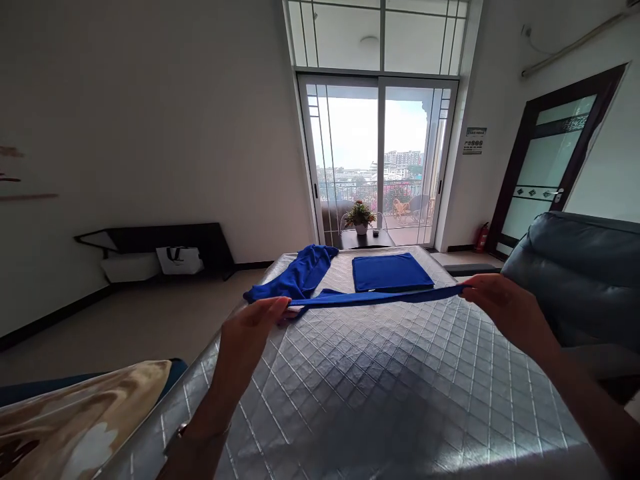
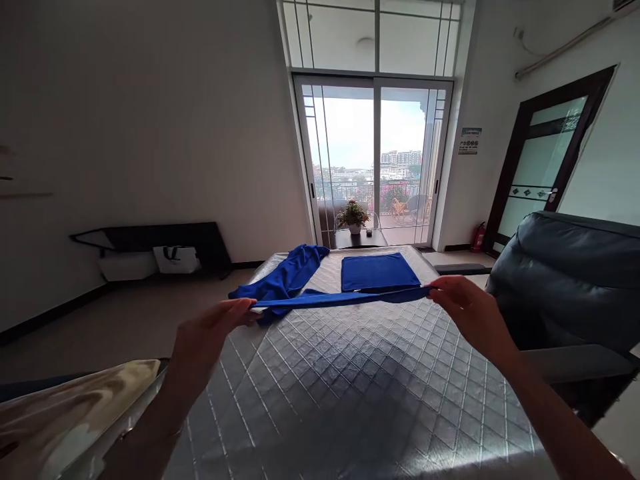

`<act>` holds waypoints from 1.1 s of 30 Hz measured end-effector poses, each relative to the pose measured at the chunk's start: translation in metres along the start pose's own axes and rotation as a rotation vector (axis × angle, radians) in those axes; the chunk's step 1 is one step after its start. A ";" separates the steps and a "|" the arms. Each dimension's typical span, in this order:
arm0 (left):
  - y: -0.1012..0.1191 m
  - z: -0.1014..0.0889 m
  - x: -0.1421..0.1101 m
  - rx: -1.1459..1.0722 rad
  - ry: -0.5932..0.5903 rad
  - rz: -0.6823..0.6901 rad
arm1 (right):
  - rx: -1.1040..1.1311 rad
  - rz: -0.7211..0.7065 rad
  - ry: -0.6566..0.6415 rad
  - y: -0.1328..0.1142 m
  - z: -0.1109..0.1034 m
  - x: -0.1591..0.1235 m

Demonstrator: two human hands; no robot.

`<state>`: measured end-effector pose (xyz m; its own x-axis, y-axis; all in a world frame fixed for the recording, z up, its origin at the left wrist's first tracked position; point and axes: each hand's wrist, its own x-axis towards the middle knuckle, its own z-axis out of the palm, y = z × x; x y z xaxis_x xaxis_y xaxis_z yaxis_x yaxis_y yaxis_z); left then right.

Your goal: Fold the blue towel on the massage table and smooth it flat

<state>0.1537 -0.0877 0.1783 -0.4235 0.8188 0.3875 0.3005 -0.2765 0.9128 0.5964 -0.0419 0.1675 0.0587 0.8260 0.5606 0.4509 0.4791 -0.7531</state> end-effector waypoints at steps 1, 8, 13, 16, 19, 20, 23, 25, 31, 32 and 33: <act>-0.015 -0.003 -0.014 0.059 -0.023 -0.032 | -0.010 0.022 -0.049 0.014 0.006 -0.019; -0.104 -0.008 -0.108 0.383 -0.372 -0.279 | -0.087 0.166 -0.393 0.107 0.046 -0.133; -0.108 -0.006 -0.124 0.562 -0.351 -0.262 | -0.154 0.063 -0.453 0.121 0.041 -0.147; -0.111 -0.007 -0.125 0.599 -0.330 -0.244 | -0.197 -0.004 -0.444 0.123 0.040 -0.151; -0.121 -0.010 -0.128 0.653 -0.289 -0.212 | -0.237 -0.040 -0.409 0.122 0.043 -0.158; -0.125 -0.011 -0.130 0.676 -0.273 -0.201 | -0.242 -0.049 -0.406 0.121 0.044 -0.160; -0.134 -0.015 -0.136 0.739 -0.249 -0.181 | -0.248 -0.052 -0.397 0.120 0.046 -0.167; -0.139 -0.016 -0.141 0.774 -0.247 -0.166 | -0.250 -0.050 -0.376 0.122 0.048 -0.170; -0.146 -0.011 -0.149 0.885 -0.230 -0.071 | -0.269 -0.012 -0.352 0.126 0.050 -0.175; -0.146 -0.010 -0.149 0.903 -0.236 -0.058 | -0.268 -0.008 -0.356 0.126 0.050 -0.175; -0.145 -0.010 -0.150 0.921 -0.242 -0.048 | -0.269 -0.006 -0.358 0.125 0.049 -0.174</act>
<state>0.1654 -0.1753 -0.0108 -0.2955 0.9294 0.2210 0.8863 0.1803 0.4266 0.5987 -0.1111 -0.0415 -0.2349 0.8971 0.3743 0.6687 0.4286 -0.6076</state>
